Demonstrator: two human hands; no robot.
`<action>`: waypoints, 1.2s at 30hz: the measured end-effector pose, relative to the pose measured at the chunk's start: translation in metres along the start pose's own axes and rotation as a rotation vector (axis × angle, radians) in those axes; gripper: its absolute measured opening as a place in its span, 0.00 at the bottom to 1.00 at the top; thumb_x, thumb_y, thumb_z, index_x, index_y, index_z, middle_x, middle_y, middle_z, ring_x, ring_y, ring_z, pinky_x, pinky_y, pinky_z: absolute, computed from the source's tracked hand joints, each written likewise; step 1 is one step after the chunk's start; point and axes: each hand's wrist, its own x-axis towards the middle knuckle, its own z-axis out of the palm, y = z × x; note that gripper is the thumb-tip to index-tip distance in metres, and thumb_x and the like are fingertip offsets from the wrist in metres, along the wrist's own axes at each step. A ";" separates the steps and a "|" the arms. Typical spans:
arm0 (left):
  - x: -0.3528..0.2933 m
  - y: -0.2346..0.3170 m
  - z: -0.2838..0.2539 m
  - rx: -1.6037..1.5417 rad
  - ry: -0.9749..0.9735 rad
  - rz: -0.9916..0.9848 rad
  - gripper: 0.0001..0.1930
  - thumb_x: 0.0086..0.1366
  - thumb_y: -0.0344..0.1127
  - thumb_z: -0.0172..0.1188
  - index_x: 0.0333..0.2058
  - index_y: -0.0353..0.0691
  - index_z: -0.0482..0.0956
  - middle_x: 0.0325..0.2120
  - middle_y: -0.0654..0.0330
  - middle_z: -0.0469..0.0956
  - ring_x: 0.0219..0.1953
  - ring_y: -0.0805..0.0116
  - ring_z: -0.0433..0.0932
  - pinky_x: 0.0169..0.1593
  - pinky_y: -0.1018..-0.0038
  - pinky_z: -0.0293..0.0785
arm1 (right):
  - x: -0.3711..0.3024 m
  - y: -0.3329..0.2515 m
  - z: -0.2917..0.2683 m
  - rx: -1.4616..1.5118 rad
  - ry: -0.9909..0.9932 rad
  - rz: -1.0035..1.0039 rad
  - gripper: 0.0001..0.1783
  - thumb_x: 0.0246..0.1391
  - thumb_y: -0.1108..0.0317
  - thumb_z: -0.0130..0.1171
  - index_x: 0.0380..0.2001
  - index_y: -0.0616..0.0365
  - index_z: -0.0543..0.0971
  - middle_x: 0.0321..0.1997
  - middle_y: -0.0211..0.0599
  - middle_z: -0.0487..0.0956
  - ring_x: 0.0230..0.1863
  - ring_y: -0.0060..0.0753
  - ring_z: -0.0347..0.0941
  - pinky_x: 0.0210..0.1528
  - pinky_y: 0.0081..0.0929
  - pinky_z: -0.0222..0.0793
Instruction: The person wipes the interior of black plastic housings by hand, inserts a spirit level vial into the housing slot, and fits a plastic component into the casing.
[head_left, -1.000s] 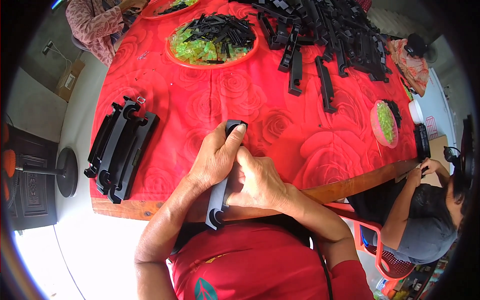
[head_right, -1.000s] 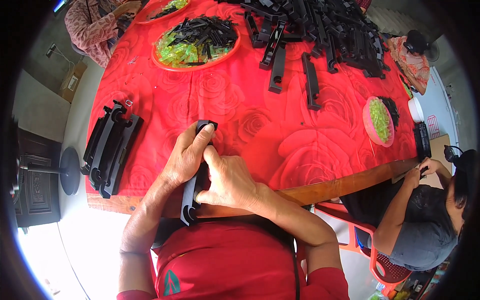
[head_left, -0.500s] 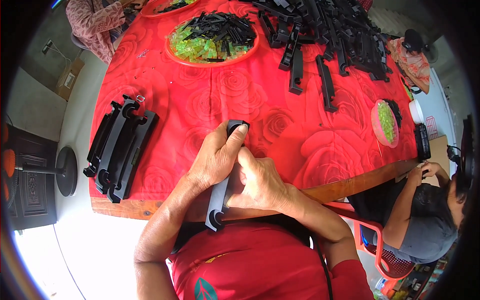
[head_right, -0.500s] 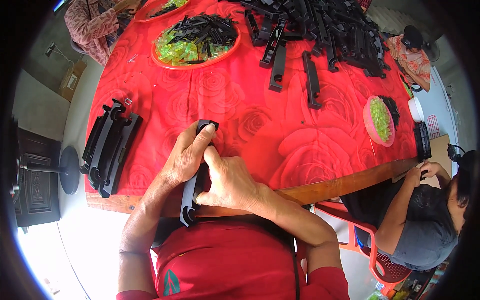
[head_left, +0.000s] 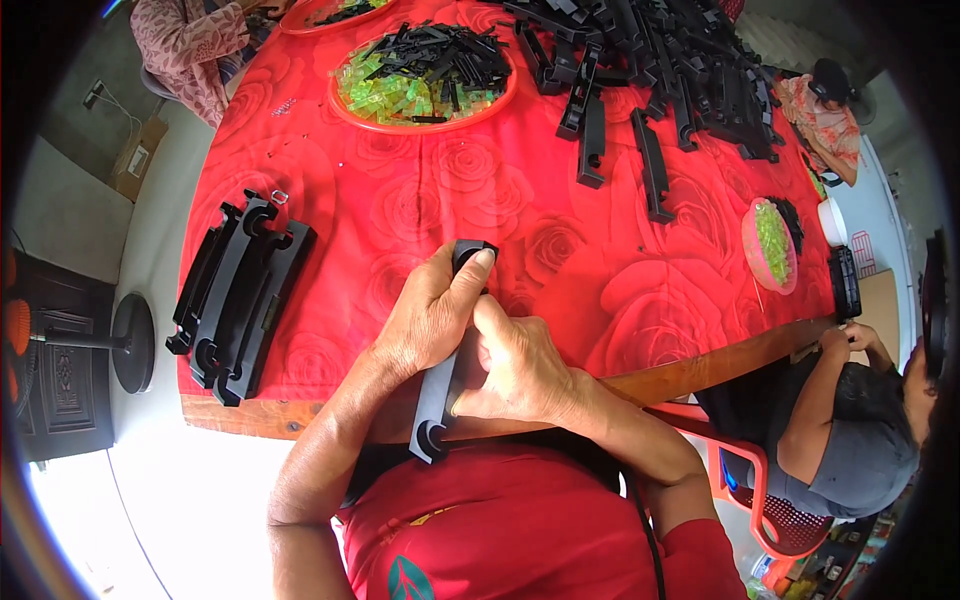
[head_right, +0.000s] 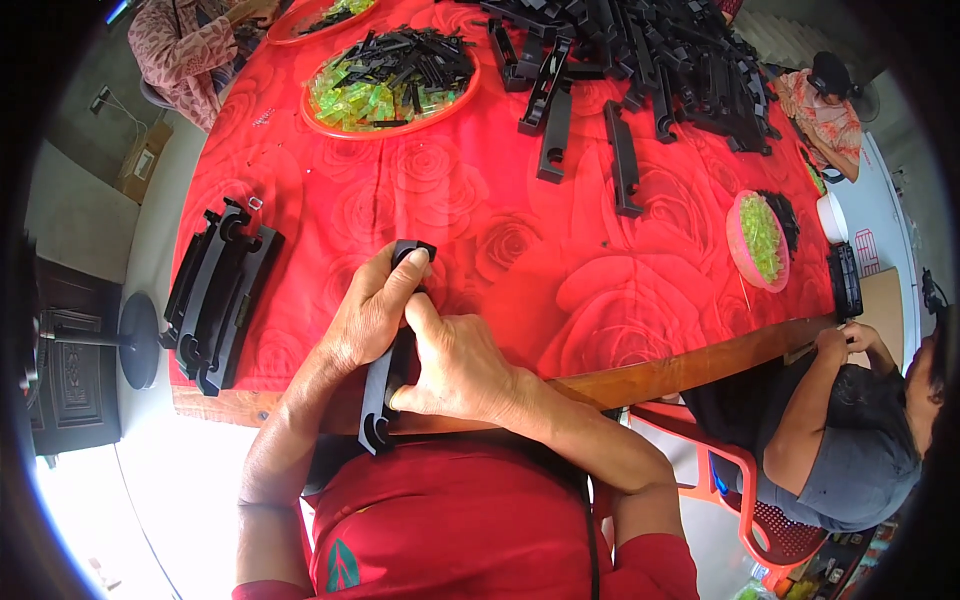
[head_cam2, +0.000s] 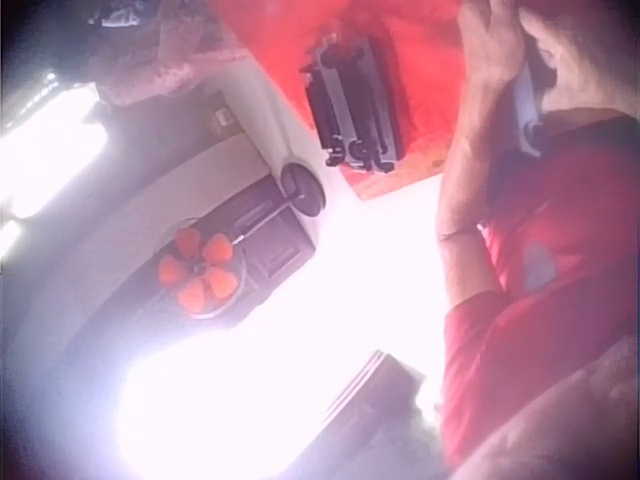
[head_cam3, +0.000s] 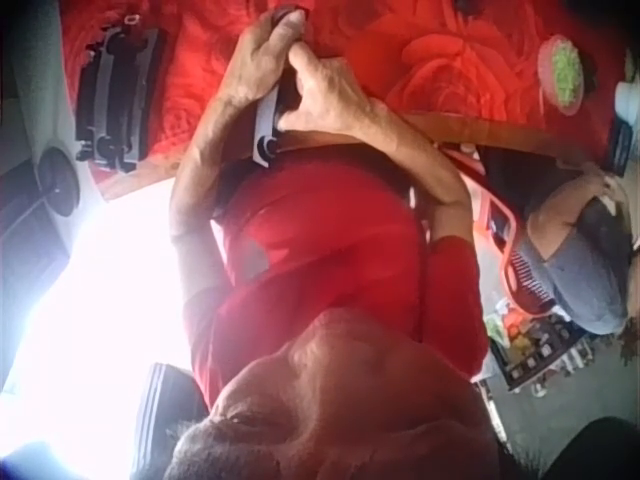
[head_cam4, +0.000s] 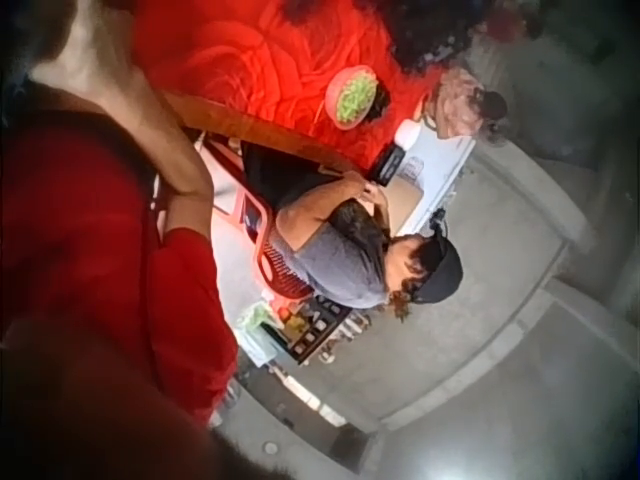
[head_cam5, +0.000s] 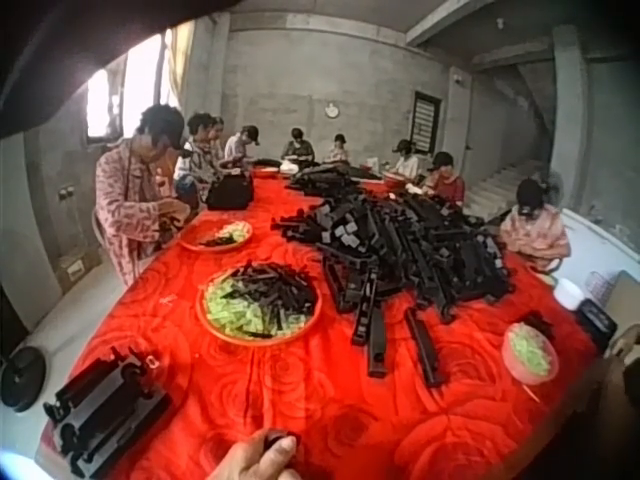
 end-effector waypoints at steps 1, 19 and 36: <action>0.000 -0.001 0.000 0.006 0.001 0.002 0.21 0.81 0.49 0.53 0.44 0.31 0.76 0.26 0.61 0.74 0.33 0.75 0.72 0.37 0.68 0.74 | 0.000 0.001 0.001 0.003 0.006 -0.007 0.42 0.33 0.60 0.81 0.46 0.64 0.65 0.21 0.47 0.76 0.23 0.57 0.79 0.27 0.49 0.75; 0.000 -0.005 0.006 0.014 0.116 0.021 0.23 0.80 0.50 0.55 0.43 0.30 0.77 0.25 0.57 0.76 0.32 0.73 0.75 0.37 0.66 0.75 | 0.003 -0.005 -0.011 -0.031 -0.035 0.065 0.36 0.36 0.61 0.79 0.46 0.60 0.68 0.20 0.38 0.77 0.21 0.50 0.79 0.25 0.46 0.73; -0.003 0.007 0.001 0.009 -0.027 -0.072 0.19 0.83 0.48 0.50 0.46 0.34 0.78 0.34 0.67 0.75 0.38 0.78 0.71 0.43 0.75 0.71 | -0.002 0.001 0.000 0.038 0.005 -0.005 0.43 0.32 0.64 0.82 0.47 0.67 0.65 0.19 0.42 0.76 0.21 0.52 0.79 0.25 0.46 0.74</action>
